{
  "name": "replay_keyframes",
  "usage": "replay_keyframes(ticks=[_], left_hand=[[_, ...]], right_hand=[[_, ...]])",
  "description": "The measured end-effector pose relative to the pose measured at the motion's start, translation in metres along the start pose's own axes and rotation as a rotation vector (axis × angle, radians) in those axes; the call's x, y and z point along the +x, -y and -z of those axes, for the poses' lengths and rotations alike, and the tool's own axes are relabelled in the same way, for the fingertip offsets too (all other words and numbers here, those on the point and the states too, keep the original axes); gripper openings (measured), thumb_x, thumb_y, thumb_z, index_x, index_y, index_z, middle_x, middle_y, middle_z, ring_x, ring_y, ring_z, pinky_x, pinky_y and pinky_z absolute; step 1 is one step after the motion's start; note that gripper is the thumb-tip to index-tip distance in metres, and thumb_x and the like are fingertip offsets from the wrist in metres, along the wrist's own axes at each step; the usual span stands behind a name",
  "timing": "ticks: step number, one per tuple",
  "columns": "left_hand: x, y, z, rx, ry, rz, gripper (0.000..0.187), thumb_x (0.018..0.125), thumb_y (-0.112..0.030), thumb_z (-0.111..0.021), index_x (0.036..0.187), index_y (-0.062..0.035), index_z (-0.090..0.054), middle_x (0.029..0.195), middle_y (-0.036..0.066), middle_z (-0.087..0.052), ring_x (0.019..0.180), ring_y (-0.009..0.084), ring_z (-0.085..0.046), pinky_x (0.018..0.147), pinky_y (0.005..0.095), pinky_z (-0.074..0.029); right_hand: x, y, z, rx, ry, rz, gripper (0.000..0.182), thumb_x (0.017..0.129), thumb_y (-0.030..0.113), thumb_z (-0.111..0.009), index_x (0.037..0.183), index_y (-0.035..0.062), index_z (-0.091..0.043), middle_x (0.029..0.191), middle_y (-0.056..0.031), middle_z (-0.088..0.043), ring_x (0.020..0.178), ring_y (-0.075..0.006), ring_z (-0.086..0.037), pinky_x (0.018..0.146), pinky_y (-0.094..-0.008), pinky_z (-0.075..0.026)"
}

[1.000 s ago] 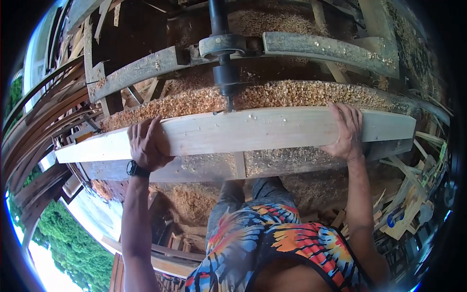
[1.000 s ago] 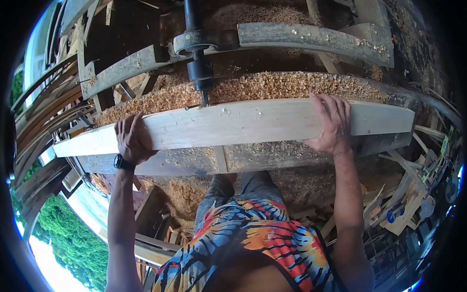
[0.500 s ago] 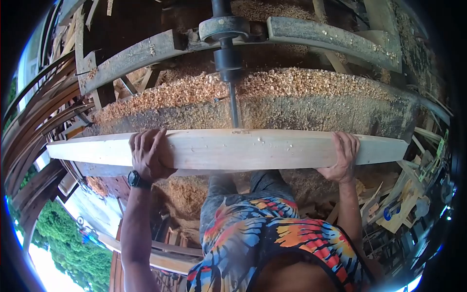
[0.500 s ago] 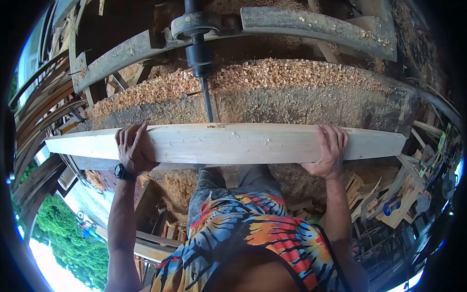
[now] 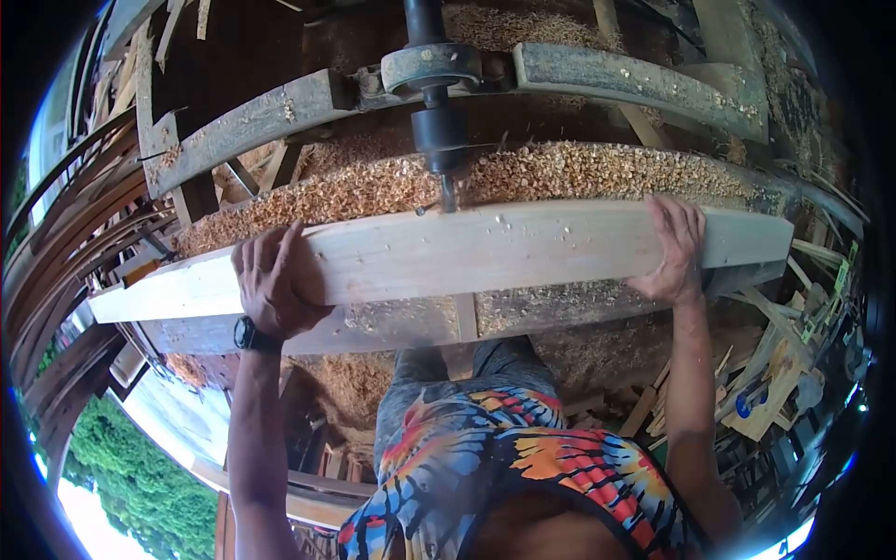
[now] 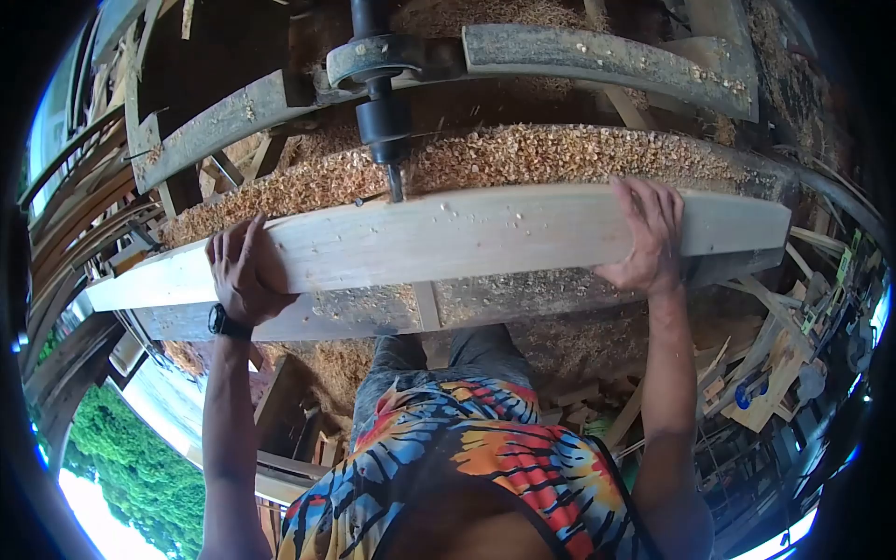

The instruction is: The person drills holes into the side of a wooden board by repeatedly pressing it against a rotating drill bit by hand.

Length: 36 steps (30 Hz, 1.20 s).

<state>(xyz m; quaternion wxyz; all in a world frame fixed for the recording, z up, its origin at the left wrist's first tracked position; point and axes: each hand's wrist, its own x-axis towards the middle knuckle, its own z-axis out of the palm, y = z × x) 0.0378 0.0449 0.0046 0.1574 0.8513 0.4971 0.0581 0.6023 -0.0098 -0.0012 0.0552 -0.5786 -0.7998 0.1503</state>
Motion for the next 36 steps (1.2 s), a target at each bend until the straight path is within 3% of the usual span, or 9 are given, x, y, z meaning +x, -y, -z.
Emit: replay_keyframes(ticks=[7,14,17,20,23,28,32,36], left_hand=[[-0.001,-0.006,0.0,0.033,-0.012,-0.022,0.114,0.047,-0.034,-0.097,0.149,-0.0105,-0.054,0.129,0.016,-0.062,0.114,0.0383,-0.058,0.101,0.0558,-0.041],[-0.031,-0.016,-0.005,-0.001,0.029,-0.024,0.105,0.048,-0.033,-0.091,0.146,-0.012,-0.059,0.129,0.015,-0.062,0.119,0.0362,-0.059,0.106,0.0574,-0.038],[-0.032,-0.013,-0.004,0.019,0.066,-0.011,0.112,0.042,-0.032,-0.093,0.146,-0.0095,-0.058,0.129,0.016,-0.062,0.119,0.0371,-0.059,0.107,0.0573,-0.038],[-0.026,-0.013,-0.003,0.024,0.084,0.021,0.103,0.049,-0.035,-0.09,0.145,-0.0129,-0.059,0.13,0.014,-0.061,0.121,0.0355,-0.059,0.109,0.0571,-0.037],[-0.016,-0.01,-0.005,0.014,0.045,0.022,0.105,0.05,-0.037,-0.091,0.147,-0.0132,-0.059,0.13,0.014,-0.061,0.121,0.0354,-0.058,0.109,0.0572,-0.037],[0.005,-0.004,-0.002,0.021,0.02,-0.007,0.119,0.044,-0.033,-0.097,0.152,-0.013,-0.052,0.129,0.015,-0.061,0.118,0.0363,-0.059,0.106,0.0574,-0.038],[0.004,-0.007,-0.002,0.031,-0.006,-0.013,0.116,0.047,-0.036,-0.097,0.151,-0.011,-0.053,0.127,0.015,-0.062,0.117,0.0377,-0.059,0.103,0.0577,-0.041],[-0.007,-0.005,-0.002,0.033,-0.008,-0.044,0.112,0.048,-0.039,-0.095,0.149,-0.0112,-0.055,0.128,0.015,-0.062,0.118,0.0373,-0.059,0.104,0.0571,-0.041]], right_hand=[[-0.003,0.009,-0.001,0.053,-0.066,-0.025,0.109,0.053,0.039,-0.091,0.149,0.0067,-0.054,0.136,-0.0169,-0.059,0.127,-0.0389,-0.055,0.113,-0.0578,-0.034],[-0.065,0.03,-0.016,0.07,-0.049,-0.089,0.106,0.05,0.038,-0.09,0.145,0.0065,-0.056,0.135,-0.0169,-0.058,0.127,-0.0395,-0.054,0.112,-0.0594,-0.035],[-0.063,0.026,-0.015,0.072,-0.028,-0.069,0.105,0.049,0.037,-0.09,0.144,0.0056,-0.057,0.135,-0.0166,-0.058,0.126,-0.0392,-0.055,0.112,-0.0594,-0.035],[-0.055,0.021,-0.011,0.051,-0.008,-0.055,0.106,0.049,0.037,-0.089,0.144,0.0048,-0.056,0.134,-0.0165,-0.059,0.125,-0.0392,-0.055,0.111,-0.059,-0.035],[-0.038,0.01,-0.006,0.02,0.001,-0.024,0.107,0.055,0.046,-0.089,0.146,0.0018,-0.054,0.135,-0.0205,-0.058,0.126,-0.0417,-0.054,0.112,-0.0593,-0.035],[-0.001,-0.007,0.003,0.041,0.026,-0.004,0.105,0.051,0.034,-0.089,0.147,0.0067,-0.056,0.134,-0.0183,-0.058,0.126,-0.0403,-0.054,0.112,-0.0579,-0.035],[0.001,0.004,0.005,0.063,-0.002,-0.046,0.105,0.051,0.027,-0.088,0.149,0.009,-0.055,0.133,-0.0163,-0.059,0.126,-0.0398,-0.055,0.113,-0.0566,-0.036],[-0.015,0.015,-0.004,0.055,-0.046,-0.069,0.104,0.052,0.029,-0.089,0.148,0.0087,-0.055,0.133,-0.016,-0.059,0.127,-0.0397,-0.054,0.114,-0.0573,-0.035]])
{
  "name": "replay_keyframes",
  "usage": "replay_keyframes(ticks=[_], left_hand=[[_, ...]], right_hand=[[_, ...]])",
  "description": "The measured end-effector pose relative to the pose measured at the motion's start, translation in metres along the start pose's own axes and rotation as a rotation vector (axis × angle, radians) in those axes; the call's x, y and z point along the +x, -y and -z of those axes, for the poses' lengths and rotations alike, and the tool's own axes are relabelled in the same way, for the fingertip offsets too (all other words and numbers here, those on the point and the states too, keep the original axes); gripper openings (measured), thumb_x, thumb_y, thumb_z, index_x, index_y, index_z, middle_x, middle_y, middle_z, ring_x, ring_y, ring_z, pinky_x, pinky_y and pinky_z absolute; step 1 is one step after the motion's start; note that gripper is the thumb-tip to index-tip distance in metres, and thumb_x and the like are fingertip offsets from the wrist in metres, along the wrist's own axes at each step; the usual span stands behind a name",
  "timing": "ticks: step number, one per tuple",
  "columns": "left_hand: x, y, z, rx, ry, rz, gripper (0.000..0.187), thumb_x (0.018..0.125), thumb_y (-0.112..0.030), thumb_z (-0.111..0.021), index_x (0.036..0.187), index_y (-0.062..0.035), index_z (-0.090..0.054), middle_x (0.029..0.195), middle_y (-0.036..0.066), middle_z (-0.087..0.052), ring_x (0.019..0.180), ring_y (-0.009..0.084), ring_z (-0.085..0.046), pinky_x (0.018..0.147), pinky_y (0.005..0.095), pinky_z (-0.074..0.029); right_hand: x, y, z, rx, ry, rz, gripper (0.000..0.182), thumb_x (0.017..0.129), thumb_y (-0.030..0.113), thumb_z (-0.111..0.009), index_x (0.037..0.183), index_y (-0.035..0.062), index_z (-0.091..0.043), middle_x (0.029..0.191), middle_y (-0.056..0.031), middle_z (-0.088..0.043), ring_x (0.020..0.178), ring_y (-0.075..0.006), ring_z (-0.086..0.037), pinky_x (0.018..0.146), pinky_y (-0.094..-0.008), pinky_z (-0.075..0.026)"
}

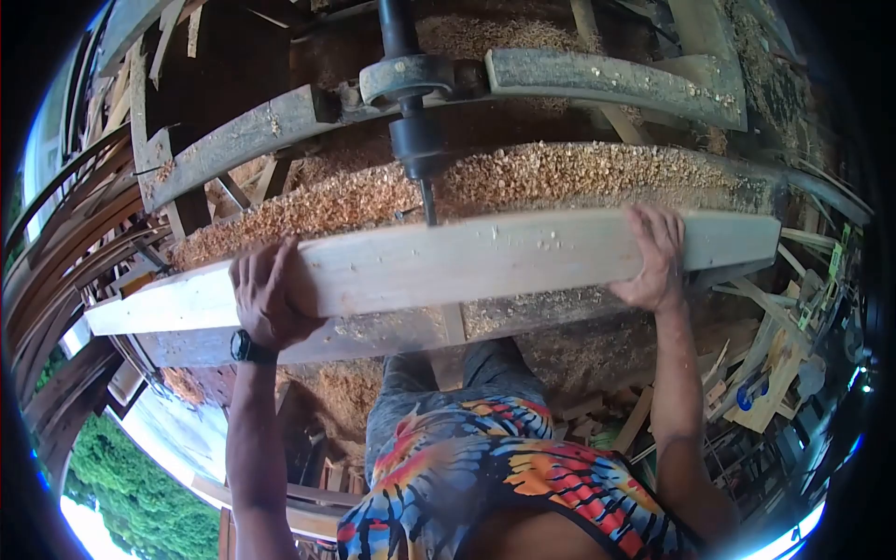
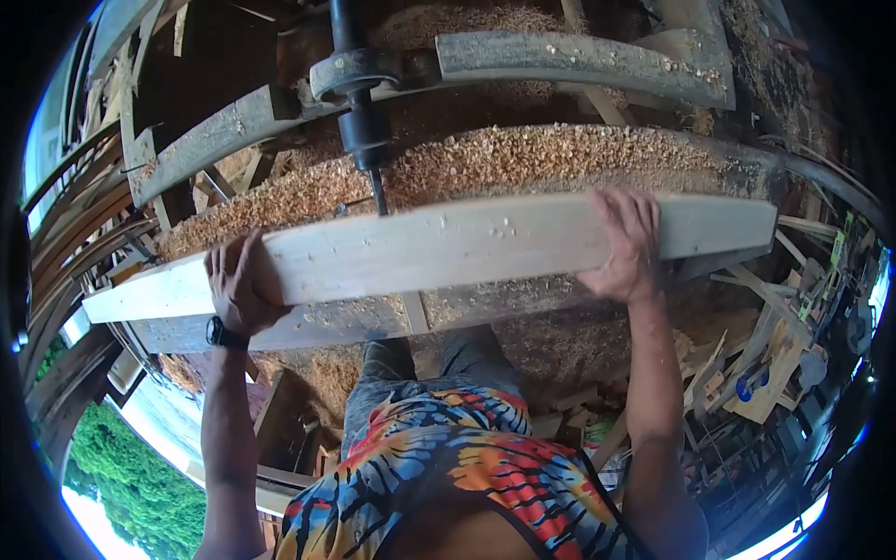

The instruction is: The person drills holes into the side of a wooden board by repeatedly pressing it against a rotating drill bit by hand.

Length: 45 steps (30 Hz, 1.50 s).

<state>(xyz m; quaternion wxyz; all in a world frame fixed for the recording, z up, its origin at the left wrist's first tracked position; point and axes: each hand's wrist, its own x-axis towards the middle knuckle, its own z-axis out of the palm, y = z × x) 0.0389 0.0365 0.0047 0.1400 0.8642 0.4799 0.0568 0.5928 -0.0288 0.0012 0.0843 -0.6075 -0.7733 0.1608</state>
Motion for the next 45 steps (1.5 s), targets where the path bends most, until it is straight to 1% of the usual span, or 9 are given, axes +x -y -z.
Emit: replay_keyframes(ticks=[7,15,21,26,28,33,36,42,45], left_hand=[[-0.014,0.006,0.003,-0.009,0.075,0.027,0.108,0.047,-0.036,-0.093,0.146,-0.0134,-0.057,0.13,0.013,-0.062,0.121,0.0344,-0.059,0.107,0.0556,-0.038],[0.005,0.018,0.002,-0.002,0.011,0.022,0.112,0.045,-0.036,-0.096,0.148,-0.013,-0.056,0.13,0.013,-0.062,0.121,0.0345,-0.059,0.106,0.0552,-0.038],[-0.01,0.01,0.001,-0.028,0.017,0.005,0.115,0.045,-0.037,-0.096,0.15,-0.0143,-0.055,0.13,0.013,-0.062,0.12,0.0345,-0.059,0.105,0.0558,-0.039],[-0.044,0.0,-0.001,-0.04,0.106,0.037,0.098,0.049,-0.031,-0.088,0.143,-0.0164,-0.062,0.13,0.013,-0.062,0.119,0.0354,-0.06,0.108,0.0569,-0.039],[-0.045,0.0,-0.001,-0.042,0.101,0.034,0.099,0.048,-0.031,-0.088,0.143,-0.0167,-0.062,0.13,0.013,-0.062,0.12,0.0353,-0.06,0.109,0.0568,-0.039],[-0.038,0.004,-0.001,-0.035,0.099,0.045,0.101,0.047,-0.031,-0.088,0.143,-0.0167,-0.062,0.129,0.013,-0.062,0.121,0.0346,-0.059,0.109,0.0568,-0.038],[-0.028,0.007,0.002,-0.028,0.093,0.051,0.103,0.047,-0.031,-0.089,0.144,-0.0165,-0.061,0.129,0.013,-0.062,0.121,0.0344,-0.059,0.109,0.057,-0.037],[0.006,0.022,0.009,-0.026,0.084,0.067,0.115,0.043,-0.036,-0.096,0.149,-0.0149,-0.056,0.129,0.014,-0.062,0.119,0.0351,-0.059,0.107,0.0574,-0.038],[0.004,0.023,0.006,-0.008,0.03,0.04,0.115,0.044,-0.036,-0.096,0.149,-0.0144,-0.056,0.128,0.014,-0.062,0.119,0.0356,-0.06,0.106,0.0576,-0.039]], right_hand=[[-0.025,0.015,-0.006,0.005,0.051,-0.048,0.102,0.053,0.033,-0.089,0.146,0.009,-0.057,0.134,-0.0158,-0.059,0.127,-0.039,-0.054,0.114,-0.0583,-0.035],[0.031,-0.002,0.0,0.011,0.079,0.08,0.104,0.053,0.033,-0.088,0.149,0.008,-0.054,0.136,-0.0167,-0.059,0.127,-0.0401,-0.055,0.115,-0.0573,-0.035],[-0.007,0.016,-0.007,0.012,0.079,-0.031,0.101,0.052,0.027,-0.085,0.145,0.0043,-0.055,0.138,-0.0186,-0.058,0.13,-0.0419,-0.053,0.114,-0.0577,-0.035],[-0.067,0.042,-0.014,0.035,0.126,-0.084,0.1,0.049,0.025,-0.084,0.142,0.0037,-0.057,0.138,-0.0172,-0.059,0.129,-0.0409,-0.054,0.114,-0.0577,-0.035],[-0.072,0.045,-0.014,0.043,0.143,-0.085,0.101,0.048,0.025,-0.084,0.143,0.0038,-0.056,0.138,-0.0166,-0.059,0.128,-0.0402,-0.054,0.114,-0.0577,-0.035],[-0.056,0.038,-0.012,0.023,0.146,-0.064,0.105,0.048,0.026,-0.085,0.145,0.0044,-0.054,0.138,-0.0161,-0.059,0.128,-0.0392,-0.054,0.113,-0.0578,-0.035],[-0.036,0.037,-0.009,0.031,0.107,-0.069,0.099,0.052,0.024,-0.083,0.145,0.0081,-0.057,0.136,-0.0138,-0.059,0.127,-0.0378,-0.055,0.113,-0.057,-0.035],[0.03,0.009,0.001,0.023,0.102,0.047,0.101,0.053,0.024,-0.083,0.149,0.0095,-0.055,0.138,-0.0148,-0.059,0.128,-0.0372,-0.055,0.115,-0.0557,-0.034],[0.031,0.008,0.001,0.024,0.122,0.066,0.101,0.053,0.021,-0.081,0.15,0.0094,-0.054,0.138,-0.0154,-0.059,0.128,-0.0369,-0.055,0.115,-0.056,-0.034]])
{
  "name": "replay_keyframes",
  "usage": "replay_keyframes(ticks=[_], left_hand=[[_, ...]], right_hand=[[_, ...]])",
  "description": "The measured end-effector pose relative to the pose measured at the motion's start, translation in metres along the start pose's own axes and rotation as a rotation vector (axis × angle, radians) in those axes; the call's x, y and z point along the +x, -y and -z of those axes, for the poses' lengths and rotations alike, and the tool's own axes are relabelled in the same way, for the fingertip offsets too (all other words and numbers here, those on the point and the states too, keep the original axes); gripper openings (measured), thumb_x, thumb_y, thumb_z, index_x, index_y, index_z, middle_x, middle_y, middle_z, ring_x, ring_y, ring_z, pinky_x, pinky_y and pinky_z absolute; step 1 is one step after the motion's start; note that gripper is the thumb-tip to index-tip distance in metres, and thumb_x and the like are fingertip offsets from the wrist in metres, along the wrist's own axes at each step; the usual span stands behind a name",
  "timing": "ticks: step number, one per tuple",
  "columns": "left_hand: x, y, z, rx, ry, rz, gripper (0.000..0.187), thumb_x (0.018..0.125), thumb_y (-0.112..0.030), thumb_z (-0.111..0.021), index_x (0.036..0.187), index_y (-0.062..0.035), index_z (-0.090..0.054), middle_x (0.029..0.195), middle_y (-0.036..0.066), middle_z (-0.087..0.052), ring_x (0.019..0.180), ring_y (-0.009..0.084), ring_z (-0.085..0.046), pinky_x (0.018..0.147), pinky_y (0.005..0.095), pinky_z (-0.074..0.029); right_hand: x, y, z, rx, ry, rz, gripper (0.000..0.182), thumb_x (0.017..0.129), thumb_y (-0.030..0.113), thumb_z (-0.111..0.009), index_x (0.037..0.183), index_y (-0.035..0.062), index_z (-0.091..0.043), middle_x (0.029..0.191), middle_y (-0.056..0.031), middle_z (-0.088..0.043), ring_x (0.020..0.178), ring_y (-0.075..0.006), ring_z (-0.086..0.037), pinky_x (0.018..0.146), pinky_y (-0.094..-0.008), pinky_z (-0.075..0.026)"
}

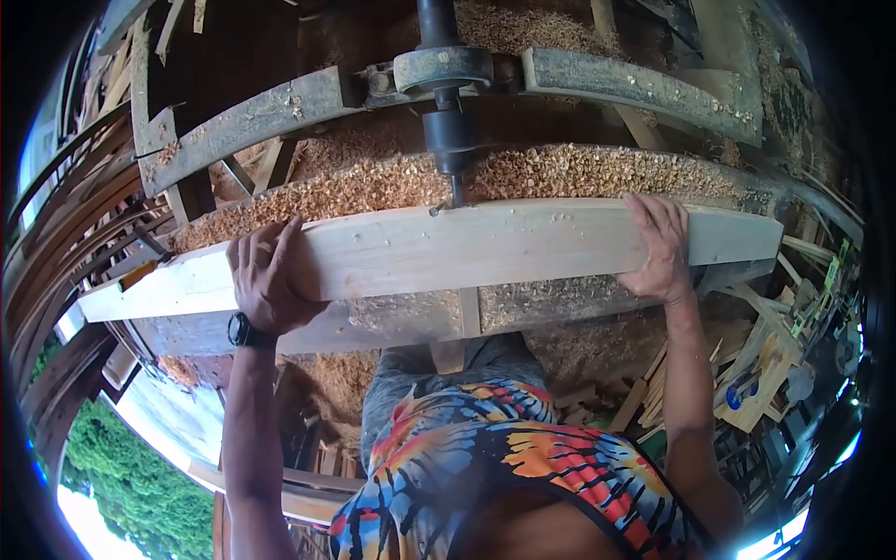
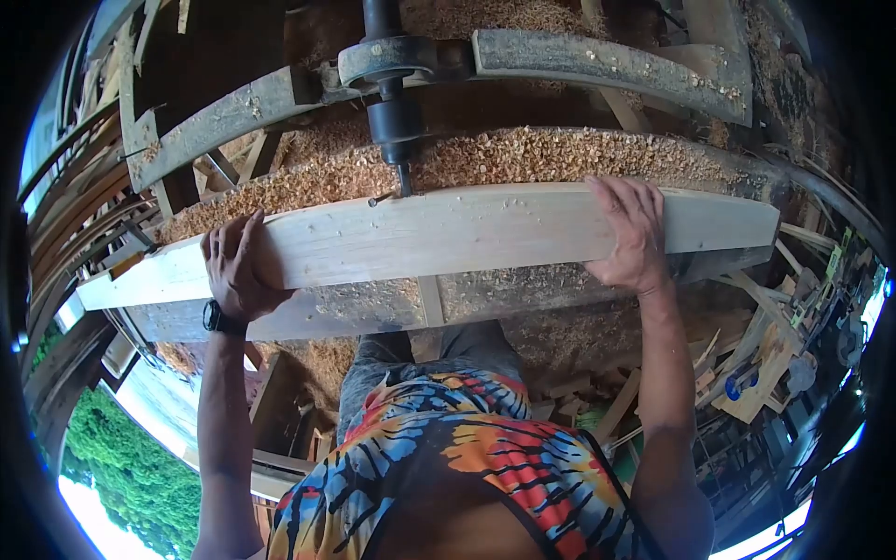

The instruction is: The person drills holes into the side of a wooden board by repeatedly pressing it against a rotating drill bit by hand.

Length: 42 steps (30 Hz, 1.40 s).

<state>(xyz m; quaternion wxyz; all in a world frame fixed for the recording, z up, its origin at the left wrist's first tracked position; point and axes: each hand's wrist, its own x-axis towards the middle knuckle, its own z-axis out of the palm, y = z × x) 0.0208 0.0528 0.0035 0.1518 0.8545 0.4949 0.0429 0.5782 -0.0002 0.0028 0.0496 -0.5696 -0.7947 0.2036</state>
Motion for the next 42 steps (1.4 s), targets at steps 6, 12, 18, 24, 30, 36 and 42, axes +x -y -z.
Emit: replay_keyframes(ticks=[6,12,18,24,30,36,42], left_hand=[[-0.022,-0.007,-0.002,-0.014,0.059,0.017,0.105,0.048,-0.034,-0.092,0.146,-0.0148,-0.059,0.128,0.014,-0.062,0.119,0.0354,-0.06,0.107,0.057,-0.039],[-0.037,-0.01,-0.006,-0.008,0.063,-0.019,0.108,0.044,-0.031,-0.089,0.146,-0.0135,-0.059,0.131,0.013,-0.062,0.122,0.0345,-0.059,0.109,0.0555,-0.037],[-0.014,-0.002,0.0,-0.012,0.036,0.001,0.107,0.046,-0.031,-0.091,0.147,-0.0152,-0.058,0.129,0.013,-0.062,0.119,0.0344,-0.06,0.108,0.0564,-0.037],[-0.002,0.001,0.002,0.001,0.02,0.006,0.113,0.045,-0.028,-0.094,0.149,-0.0137,-0.055,0.13,0.015,-0.063,0.12,0.0357,-0.06,0.107,0.0558,-0.037],[-0.021,-0.004,0.001,-0.019,0.056,0.007,0.112,0.046,-0.031,-0.094,0.15,-0.0149,-0.056,0.132,0.014,-0.062,0.121,0.0368,-0.059,0.11,0.0569,-0.037],[-0.05,-0.01,-0.007,-0.02,0.077,-0.009,0.103,0.047,-0.03,-0.089,0.144,-0.0145,-0.06,0.132,0.014,-0.062,0.123,0.0359,-0.058,0.11,0.0572,-0.037],[-0.044,-0.004,-0.005,-0.022,0.095,0.001,0.106,0.044,-0.029,-0.089,0.145,-0.0159,-0.059,0.134,0.013,-0.061,0.124,0.0358,-0.058,0.11,0.0573,-0.037]], right_hand=[[-0.044,0.02,-0.014,0.003,0.026,-0.099,0.102,0.053,0.022,-0.081,0.149,0.007,-0.053,0.139,-0.0164,-0.059,0.129,-0.0409,-0.054,0.113,-0.0567,-0.037],[-0.07,0.037,-0.019,0.039,0.046,-0.13,0.099,0.052,0.021,-0.079,0.147,0.0067,-0.055,0.138,-0.0155,-0.059,0.127,-0.0398,-0.055,0.113,-0.0567,-0.036],[-0.025,0.021,-0.008,0.012,0.025,-0.088,0.101,0.05,0.022,-0.08,0.148,0.0091,-0.055,0.138,-0.0144,-0.059,0.127,-0.0386,-0.055,0.113,-0.0555,-0.036],[0.001,0.005,-0.005,0.005,-0.023,-0.036,0.101,0.053,0.021,-0.08,0.15,0.0111,-0.054,0.139,-0.0144,-0.059,0.128,-0.0382,-0.054,0.114,-0.0544,-0.036],[-0.038,0.022,-0.018,0.028,-0.034,-0.103,0.098,0.053,0.019,-0.078,0.148,0.0099,-0.055,0.139,-0.0147,-0.059,0.129,-0.0392,-0.053,0.114,-0.0555,-0.036],[-0.083,0.052,-0.026,0.051,0.035,-0.164,0.097,0.051,0.018,-0.079,0.144,0.0052,-0.056,0.139,-0.0156,-0.059,0.129,-0.0396,-0.054,0.114,-0.0559,-0.036],[-0.07,0.048,-0.023,0.031,0.043,-0.151,0.098,0.051,0.019,-0.079,0.145,0.0055,-0.056,0.138,-0.0145,-0.059,0.129,-0.0391,-0.053,0.115,-0.0568,-0.035]])
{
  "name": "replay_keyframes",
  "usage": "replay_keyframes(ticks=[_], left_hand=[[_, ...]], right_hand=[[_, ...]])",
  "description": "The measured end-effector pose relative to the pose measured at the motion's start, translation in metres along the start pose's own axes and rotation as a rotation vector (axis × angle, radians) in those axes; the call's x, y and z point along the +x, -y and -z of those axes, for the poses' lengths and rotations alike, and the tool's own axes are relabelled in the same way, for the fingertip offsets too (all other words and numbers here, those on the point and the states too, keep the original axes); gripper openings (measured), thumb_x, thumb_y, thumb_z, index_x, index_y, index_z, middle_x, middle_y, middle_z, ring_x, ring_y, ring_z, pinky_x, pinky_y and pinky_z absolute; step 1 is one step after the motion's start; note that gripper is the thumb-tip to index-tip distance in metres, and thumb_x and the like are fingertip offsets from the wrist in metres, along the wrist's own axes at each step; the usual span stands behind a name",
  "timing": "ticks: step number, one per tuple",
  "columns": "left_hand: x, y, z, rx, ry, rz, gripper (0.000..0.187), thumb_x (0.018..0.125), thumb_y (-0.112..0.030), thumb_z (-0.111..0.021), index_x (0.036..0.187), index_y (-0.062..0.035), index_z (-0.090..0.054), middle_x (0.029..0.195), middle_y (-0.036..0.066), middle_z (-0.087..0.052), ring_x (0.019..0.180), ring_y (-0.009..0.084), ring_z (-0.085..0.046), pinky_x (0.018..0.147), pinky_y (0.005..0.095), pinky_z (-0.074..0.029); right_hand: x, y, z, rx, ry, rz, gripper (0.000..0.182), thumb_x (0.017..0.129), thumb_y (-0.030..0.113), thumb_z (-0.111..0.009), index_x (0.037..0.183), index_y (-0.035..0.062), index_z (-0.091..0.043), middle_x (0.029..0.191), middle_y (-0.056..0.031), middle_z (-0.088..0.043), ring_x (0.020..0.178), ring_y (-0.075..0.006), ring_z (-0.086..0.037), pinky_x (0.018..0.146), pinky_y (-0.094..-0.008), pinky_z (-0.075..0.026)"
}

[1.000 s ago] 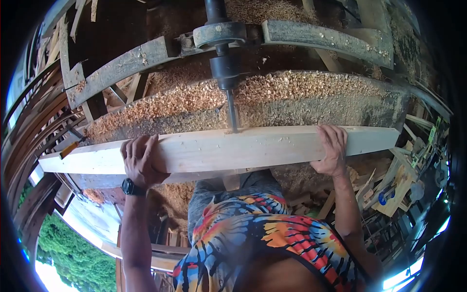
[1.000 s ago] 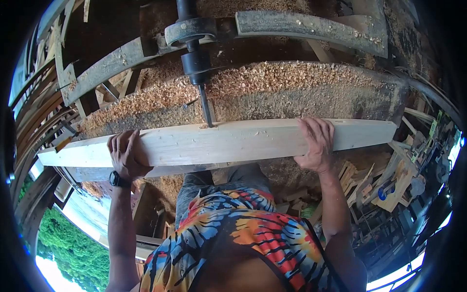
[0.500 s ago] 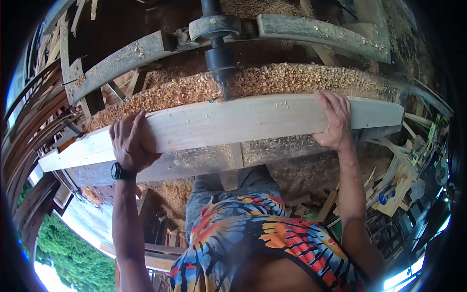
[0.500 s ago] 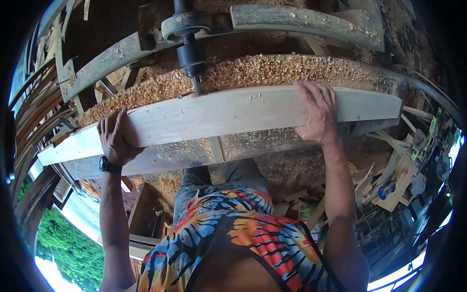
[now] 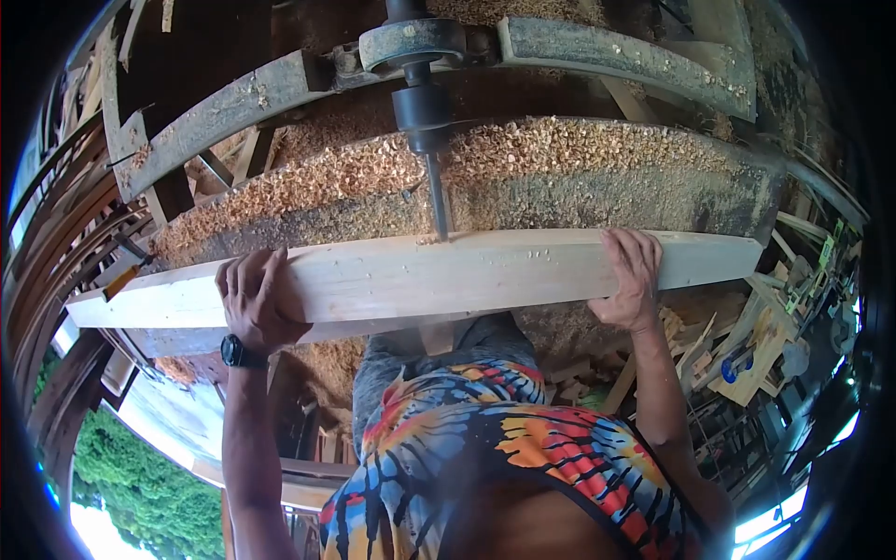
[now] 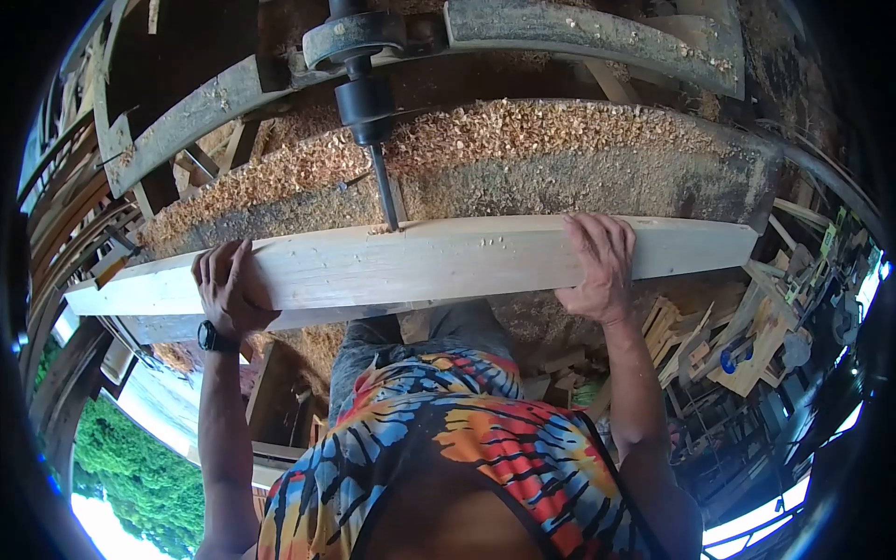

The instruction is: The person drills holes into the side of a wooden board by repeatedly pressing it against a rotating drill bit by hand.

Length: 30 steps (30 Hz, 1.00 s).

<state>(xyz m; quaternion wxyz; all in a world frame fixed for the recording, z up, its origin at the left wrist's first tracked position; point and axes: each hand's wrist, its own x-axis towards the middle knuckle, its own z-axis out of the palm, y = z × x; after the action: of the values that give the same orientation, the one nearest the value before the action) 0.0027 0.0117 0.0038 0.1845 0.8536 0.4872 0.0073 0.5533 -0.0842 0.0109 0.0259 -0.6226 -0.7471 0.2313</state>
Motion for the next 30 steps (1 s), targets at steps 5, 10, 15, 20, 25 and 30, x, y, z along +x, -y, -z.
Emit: replay_keyframes(ticks=[5,10,15,20,25,30], left_hand=[[0.014,0.005,0.006,0.011,-0.013,0.004,0.111,0.043,-0.03,-0.091,0.148,-0.0166,-0.057,0.133,0.013,-0.061,0.124,0.0346,-0.059,0.109,0.0575,-0.037],[0.039,0.012,0.014,0.008,-0.066,0.011,0.113,0.044,-0.03,-0.093,0.149,-0.0148,-0.056,0.129,0.013,-0.062,0.12,0.0346,-0.06,0.107,0.0572,-0.038],[0.036,0.007,0.012,0.004,-0.072,0.034,0.113,0.045,-0.029,-0.093,0.15,-0.0142,-0.055,0.131,0.013,-0.062,0.12,0.0346,-0.06,0.107,0.0564,-0.038],[0.01,0.003,0.006,-0.014,-0.044,-0.006,0.11,0.043,-0.027,-0.09,0.148,-0.0168,-0.057,0.133,0.012,-0.061,0.123,0.0339,-0.058,0.109,0.0572,-0.036],[0.006,0.002,0.006,-0.011,-0.022,0.007,0.111,0.043,-0.025,-0.089,0.148,-0.0177,-0.057,0.134,0.011,-0.061,0.124,0.0336,-0.058,0.11,0.0572,-0.035],[0.014,0.008,0.006,0.002,-0.04,0.004,0.112,0.043,-0.028,-0.091,0.15,-0.0177,-0.056,0.135,0.012,-0.061,0.124,0.0351,-0.058,0.11,0.0572,-0.036]], right_hand=[[0.026,-0.01,0.007,-0.011,-0.017,0.039,0.102,0.049,0.023,-0.079,0.147,0.0067,-0.055,0.138,-0.0144,-0.058,0.13,-0.0391,-0.053,0.115,-0.0567,-0.035],[0.073,-0.025,0.019,-0.014,-0.052,0.115,0.105,0.051,0.02,-0.08,0.152,0.0114,-0.052,0.14,-0.0128,-0.059,0.13,-0.0364,-0.053,0.116,-0.0542,-0.034],[0.069,-0.017,0.02,-0.049,-0.062,0.086,0.104,0.051,0.019,-0.079,0.152,0.0121,-0.052,0.14,-0.0122,-0.059,0.131,-0.0364,-0.053,0.117,-0.0543,-0.034],[0.021,-0.004,0.006,0.015,-0.028,0.035,0.1,0.05,0.019,-0.077,0.147,0.0103,-0.055,0.139,-0.0118,-0.059,0.129,-0.0363,-0.054,0.115,-0.0546,-0.035],[0.014,-0.003,0.001,0.033,-0.017,0.037,0.101,0.049,0.02,-0.077,0.147,0.0092,-0.056,0.14,-0.0111,-0.059,0.129,-0.0362,-0.054,0.113,-0.0547,-0.035],[0.033,-0.006,0.009,0.012,-0.019,0.05,0.101,0.05,0.019,-0.077,0.148,0.01,-0.056,0.14,-0.0114,-0.06,0.129,-0.0355,-0.054,0.114,-0.0542,-0.034]])
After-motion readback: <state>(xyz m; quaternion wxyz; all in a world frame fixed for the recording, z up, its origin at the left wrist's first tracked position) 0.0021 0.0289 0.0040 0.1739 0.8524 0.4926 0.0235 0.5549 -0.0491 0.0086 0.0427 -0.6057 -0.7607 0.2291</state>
